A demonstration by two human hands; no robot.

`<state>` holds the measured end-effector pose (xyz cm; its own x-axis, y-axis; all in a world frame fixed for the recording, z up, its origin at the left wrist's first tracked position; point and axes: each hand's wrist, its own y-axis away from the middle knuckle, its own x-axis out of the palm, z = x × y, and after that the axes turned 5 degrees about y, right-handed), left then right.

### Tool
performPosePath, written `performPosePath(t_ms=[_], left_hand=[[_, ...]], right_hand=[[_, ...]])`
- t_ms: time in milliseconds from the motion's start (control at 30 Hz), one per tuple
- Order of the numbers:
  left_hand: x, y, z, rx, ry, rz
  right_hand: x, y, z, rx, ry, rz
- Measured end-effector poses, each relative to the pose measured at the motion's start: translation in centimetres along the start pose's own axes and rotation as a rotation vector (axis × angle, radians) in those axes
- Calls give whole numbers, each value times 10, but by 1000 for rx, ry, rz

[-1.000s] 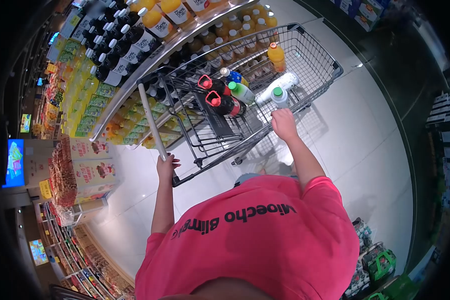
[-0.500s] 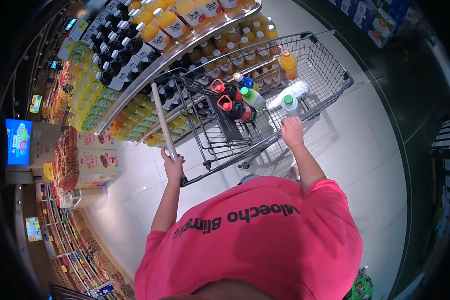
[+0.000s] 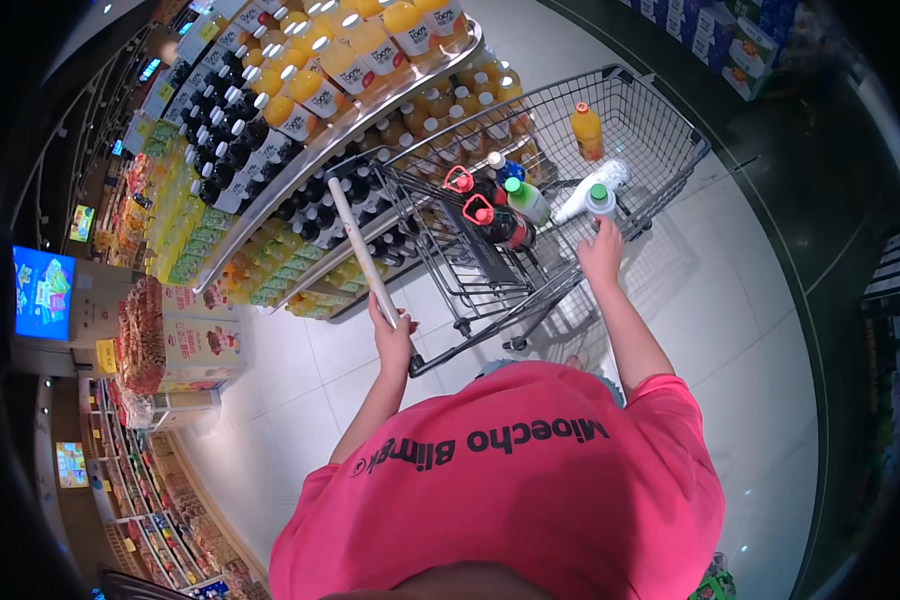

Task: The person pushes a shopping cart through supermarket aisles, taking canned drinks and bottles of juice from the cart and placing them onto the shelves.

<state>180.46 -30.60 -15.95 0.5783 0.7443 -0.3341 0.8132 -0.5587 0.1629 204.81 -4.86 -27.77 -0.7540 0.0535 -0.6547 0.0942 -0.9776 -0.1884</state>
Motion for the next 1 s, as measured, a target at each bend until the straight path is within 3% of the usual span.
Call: performPosePath(t_ms=[33,100,167,233,300,400,533,600,667,700,733,767,867,1000], left_hand=[[9,-3,5,-2,28,25],[21,0,15,61,-49,58],[39,-1,27,187,-219,46],[50,-5,26,339,-435,18],[61,-25,10,431,-495,56],[74,-73,-23,610,-593,97],[107,-153,-70,861,-847,322],[137,-185,-78,1037,-912,296],[153,-208,-80,714,-1132,621],[171,-209,-72,848,-1236,521],[180,-195,-90,755,-1166,574],[194,-199,-82,787,-1159,558],[225,-194,-83,855,-1153,517],[252,-184,-89,787,-1129,543]], right_hand=[[10,4,6,49,-72,25],[6,36,45,-53,-306,104],[-12,63,87,-80,-669,447],[-18,85,104,-329,-557,653],[-31,93,111,-363,-509,852],[-48,89,105,-520,-260,777],[-69,83,83,-427,-157,606],[-84,75,83,-334,-108,605],[-82,78,95,-255,-14,488],[-87,72,91,-221,16,426],[-90,68,87,-191,48,365],[-87,60,80,-156,70,261],[-89,28,56,-3,209,270],[-98,3,35,6,458,293]])
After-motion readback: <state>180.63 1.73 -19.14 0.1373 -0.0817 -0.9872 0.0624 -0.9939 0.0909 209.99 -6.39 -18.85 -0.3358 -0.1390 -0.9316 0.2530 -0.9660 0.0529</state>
